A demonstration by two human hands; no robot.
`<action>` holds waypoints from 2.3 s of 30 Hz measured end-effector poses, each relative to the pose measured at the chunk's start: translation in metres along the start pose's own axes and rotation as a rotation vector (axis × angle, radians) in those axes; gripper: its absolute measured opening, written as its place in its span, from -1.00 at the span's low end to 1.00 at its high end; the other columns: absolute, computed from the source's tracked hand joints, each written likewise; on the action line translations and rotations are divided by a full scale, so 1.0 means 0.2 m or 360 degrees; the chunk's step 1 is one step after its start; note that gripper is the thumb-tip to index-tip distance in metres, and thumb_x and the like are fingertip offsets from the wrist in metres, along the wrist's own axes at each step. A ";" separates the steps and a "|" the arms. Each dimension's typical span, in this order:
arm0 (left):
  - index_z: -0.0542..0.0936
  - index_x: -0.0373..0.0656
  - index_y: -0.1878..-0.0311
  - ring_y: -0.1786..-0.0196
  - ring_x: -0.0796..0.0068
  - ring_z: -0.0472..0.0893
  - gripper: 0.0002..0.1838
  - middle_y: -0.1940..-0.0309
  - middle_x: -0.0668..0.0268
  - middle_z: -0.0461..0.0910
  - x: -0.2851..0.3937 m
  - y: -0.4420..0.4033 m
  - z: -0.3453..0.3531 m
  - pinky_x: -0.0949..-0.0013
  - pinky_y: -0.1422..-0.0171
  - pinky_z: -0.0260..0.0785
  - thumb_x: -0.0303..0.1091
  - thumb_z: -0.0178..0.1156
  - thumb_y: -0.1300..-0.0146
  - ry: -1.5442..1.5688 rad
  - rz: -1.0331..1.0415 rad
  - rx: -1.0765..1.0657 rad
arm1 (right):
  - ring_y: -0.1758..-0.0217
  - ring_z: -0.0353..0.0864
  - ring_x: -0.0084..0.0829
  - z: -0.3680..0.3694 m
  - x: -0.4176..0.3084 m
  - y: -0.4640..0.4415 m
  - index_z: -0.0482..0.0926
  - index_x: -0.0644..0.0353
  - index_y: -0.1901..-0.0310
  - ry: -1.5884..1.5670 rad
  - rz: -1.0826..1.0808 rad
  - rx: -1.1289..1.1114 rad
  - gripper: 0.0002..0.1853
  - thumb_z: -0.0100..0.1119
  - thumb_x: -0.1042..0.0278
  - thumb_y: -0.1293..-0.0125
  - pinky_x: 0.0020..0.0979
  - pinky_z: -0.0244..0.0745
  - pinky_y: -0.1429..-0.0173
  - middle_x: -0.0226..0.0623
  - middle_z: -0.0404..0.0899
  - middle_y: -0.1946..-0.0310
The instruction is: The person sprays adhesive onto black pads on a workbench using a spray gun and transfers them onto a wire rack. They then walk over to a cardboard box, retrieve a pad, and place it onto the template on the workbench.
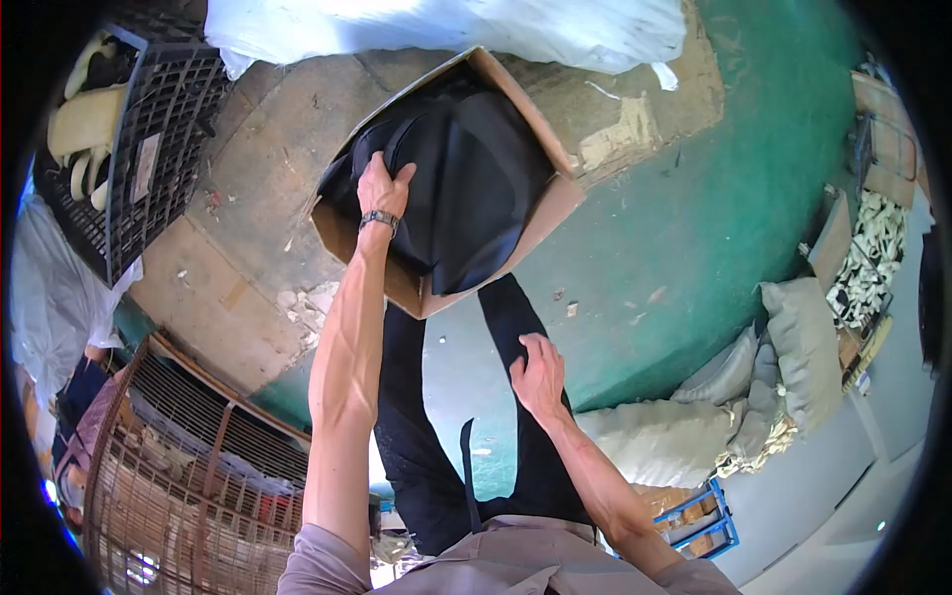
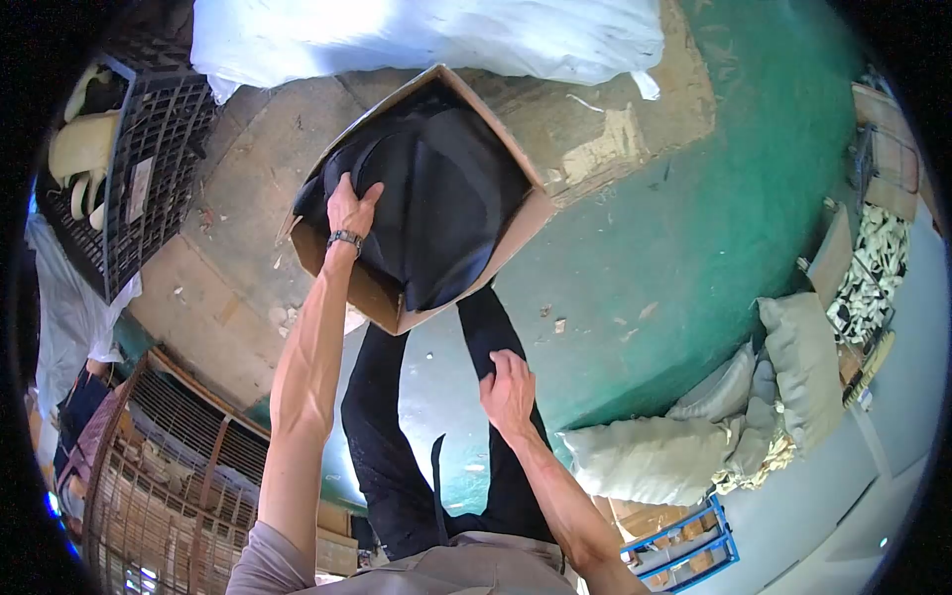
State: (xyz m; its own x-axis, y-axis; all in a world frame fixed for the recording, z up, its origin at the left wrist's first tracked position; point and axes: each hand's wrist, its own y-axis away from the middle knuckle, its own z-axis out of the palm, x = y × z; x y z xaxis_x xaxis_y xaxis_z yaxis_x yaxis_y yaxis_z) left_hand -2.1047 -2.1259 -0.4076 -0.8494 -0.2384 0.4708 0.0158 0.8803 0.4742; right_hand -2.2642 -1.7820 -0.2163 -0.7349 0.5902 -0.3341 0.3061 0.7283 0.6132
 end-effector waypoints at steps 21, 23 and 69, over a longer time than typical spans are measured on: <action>0.62 -0.32 0.16 0.09 -0.16 0.72 -0.56 0.20 -0.14 0.71 0.05 0.07 0.00 0.05 0.00 0.55 -0.15 0.52 -0.11 0.0605 0.0368 -0.0173 | -0.41 0.53 0.11 0.19 -0.20 -1.30 0.51 0.25 -0.38 -0.0545 0.0483 0.0167 -0.31 0.44 0.12 -0.28 -0.07 0.43 -0.50 0.17 0.54 -0.31; 0.57 -0.29 0.23 0.10 -0.27 0.66 -0.62 0.27 -0.15 0.65 0.19 0.17 -0.05 -0.01 0.02 0.54 -0.20 0.48 -0.10 0.0433 0.0510 -0.0142 | -0.45 0.50 0.11 0.16 -0.23 -1.30 0.50 0.24 -0.41 -0.0555 0.0521 0.0105 -0.28 0.45 0.08 -0.28 -0.08 0.40 -0.53 0.18 0.51 -0.36; 0.60 -0.47 -0.27 -0.07 0.34 0.70 -0.47 -0.13 0.13 0.71 -1.01 4.30 -2.30 0.27 -0.26 0.53 -0.45 0.46 -0.27 0.2052 -0.0437 0.2013 | -0.55 0.41 0.06 0.46 -0.99 1.68 0.40 0.37 -0.47 -0.0082 -0.1035 -0.0295 -0.11 0.50 0.03 -0.22 -0.07 0.33 -0.60 0.17 0.48 -0.42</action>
State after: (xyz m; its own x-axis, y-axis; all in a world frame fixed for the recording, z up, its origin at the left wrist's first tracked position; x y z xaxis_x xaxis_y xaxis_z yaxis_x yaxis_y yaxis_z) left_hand -1.6773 -1.5094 0.2488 0.1411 -0.0053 0.9900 -0.9209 0.3663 0.1332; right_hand -1.9610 -1.6222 -0.0107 -0.7033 0.0711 -0.7074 -0.3010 0.8716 0.3870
